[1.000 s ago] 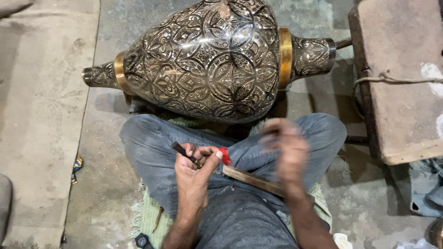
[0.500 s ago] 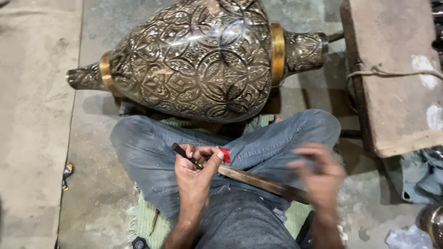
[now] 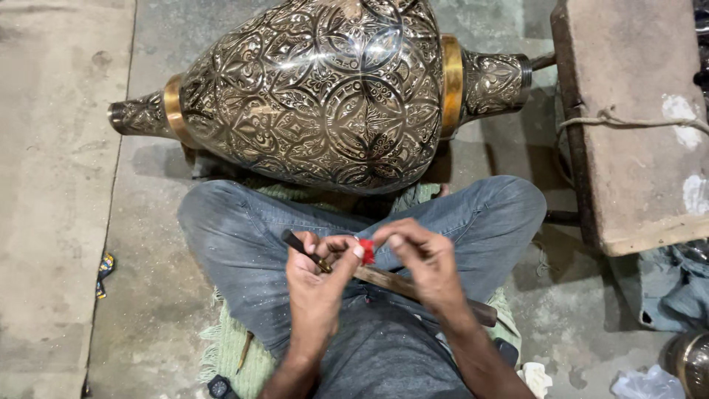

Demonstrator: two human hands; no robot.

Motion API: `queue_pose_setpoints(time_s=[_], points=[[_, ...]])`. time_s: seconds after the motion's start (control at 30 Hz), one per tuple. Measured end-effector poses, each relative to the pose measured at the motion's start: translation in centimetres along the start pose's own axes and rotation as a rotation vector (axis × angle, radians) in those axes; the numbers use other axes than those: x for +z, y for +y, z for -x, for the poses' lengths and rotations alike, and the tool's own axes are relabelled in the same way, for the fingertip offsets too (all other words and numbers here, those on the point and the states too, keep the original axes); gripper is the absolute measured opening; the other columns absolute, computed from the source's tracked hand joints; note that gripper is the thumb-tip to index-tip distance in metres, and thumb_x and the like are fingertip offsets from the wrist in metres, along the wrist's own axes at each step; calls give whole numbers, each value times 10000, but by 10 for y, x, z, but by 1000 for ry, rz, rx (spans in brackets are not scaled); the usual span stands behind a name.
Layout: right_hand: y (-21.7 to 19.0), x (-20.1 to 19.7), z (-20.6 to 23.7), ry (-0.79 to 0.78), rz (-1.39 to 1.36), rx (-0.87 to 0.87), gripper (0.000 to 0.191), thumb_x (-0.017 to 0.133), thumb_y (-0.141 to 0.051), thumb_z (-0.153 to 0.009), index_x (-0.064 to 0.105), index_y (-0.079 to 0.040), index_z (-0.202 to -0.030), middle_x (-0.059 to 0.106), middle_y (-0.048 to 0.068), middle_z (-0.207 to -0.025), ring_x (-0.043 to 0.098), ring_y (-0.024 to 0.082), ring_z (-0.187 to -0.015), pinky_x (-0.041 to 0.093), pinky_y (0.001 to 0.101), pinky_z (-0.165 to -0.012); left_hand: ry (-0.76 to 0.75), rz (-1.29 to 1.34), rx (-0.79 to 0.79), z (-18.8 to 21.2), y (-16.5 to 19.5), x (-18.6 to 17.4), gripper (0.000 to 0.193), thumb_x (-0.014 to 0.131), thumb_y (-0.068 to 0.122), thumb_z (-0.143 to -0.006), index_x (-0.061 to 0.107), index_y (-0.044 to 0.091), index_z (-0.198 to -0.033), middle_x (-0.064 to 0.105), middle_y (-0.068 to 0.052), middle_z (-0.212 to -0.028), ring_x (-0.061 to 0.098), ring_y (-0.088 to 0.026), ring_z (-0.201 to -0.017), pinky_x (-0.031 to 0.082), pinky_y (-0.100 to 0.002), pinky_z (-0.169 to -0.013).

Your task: The person is engraving intricate patterns onto a large metal vase using a chisel and hammer. They repeatedly strike the chisel to create detailed designs on the vase's surface.

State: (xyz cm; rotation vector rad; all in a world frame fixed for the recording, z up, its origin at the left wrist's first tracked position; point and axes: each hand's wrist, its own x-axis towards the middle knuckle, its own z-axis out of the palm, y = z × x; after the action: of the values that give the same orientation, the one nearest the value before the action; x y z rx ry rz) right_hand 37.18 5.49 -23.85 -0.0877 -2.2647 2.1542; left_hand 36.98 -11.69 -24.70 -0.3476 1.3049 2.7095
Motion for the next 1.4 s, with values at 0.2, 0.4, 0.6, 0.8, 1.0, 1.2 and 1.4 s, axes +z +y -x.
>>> queue_pose_setpoints(time_s=[0.2,0.4,0.6,0.8,1.0,1.2,1.4], points=[[50,-95,32,1018,277,-127,440,641,-215,-1046,540,-85,-1453,606,117,-1355,584,186,-1035,521,356,-839,84,99,-89,-10,4,-10,444,710,-105,-907,335,112,-1004,703,-152,-949,703,-175,-887,601,-303,-849],[76,-150,73,658,446,418,344,691,-225,-1024,612,-67,-1320,601,128,-1371,602,202,-1079,527,350,-880,135,73,-112,-14,0,-8,446,713,-99,-869,347,119,-1000,720,-150,-933,704,-171,-859,601,-299,-807],[12,-79,68,360,500,-28,156,717,-231,-967,753,-99,-1042,690,91,-1172,661,204,-1122,568,350,-955,71,78,-99,-10,-1,1,448,724,-101,-884,351,113,-1009,720,-139,-931,693,-156,-876,584,-287,-867],[3,-2,11,50,372,-166,314,910,-228,-682,794,-82,-935,718,67,-997,654,205,-1031,509,343,-923,61,40,-113,-4,3,2,470,739,-109,-850,351,111,-996,724,-135,-915,708,-160,-864,570,-286,-836],[12,1,10,-10,134,-77,122,736,-174,-944,775,-60,-929,739,57,-989,670,176,-982,530,330,-894,53,55,-92,-3,1,2,463,733,-113,-862,350,105,-1003,721,-140,-934,699,-155,-865,560,-288,-833],[52,-101,32,899,247,-270,377,603,-303,-1066,569,-39,-1334,622,94,-1309,606,180,-966,560,372,-816,55,51,-63,-11,0,-1,454,724,-105,-877,348,117,-998,727,-157,-935,705,-170,-884,567,-307,-897],[65,-143,65,655,583,170,334,644,-257,-1101,674,-1,-1315,557,141,-1451,538,236,-1293,430,412,-1090,63,51,-84,-19,-3,2,441,726,-111,-861,375,108,-1013,714,-138,-950,692,-156,-896,554,-298,-853]])
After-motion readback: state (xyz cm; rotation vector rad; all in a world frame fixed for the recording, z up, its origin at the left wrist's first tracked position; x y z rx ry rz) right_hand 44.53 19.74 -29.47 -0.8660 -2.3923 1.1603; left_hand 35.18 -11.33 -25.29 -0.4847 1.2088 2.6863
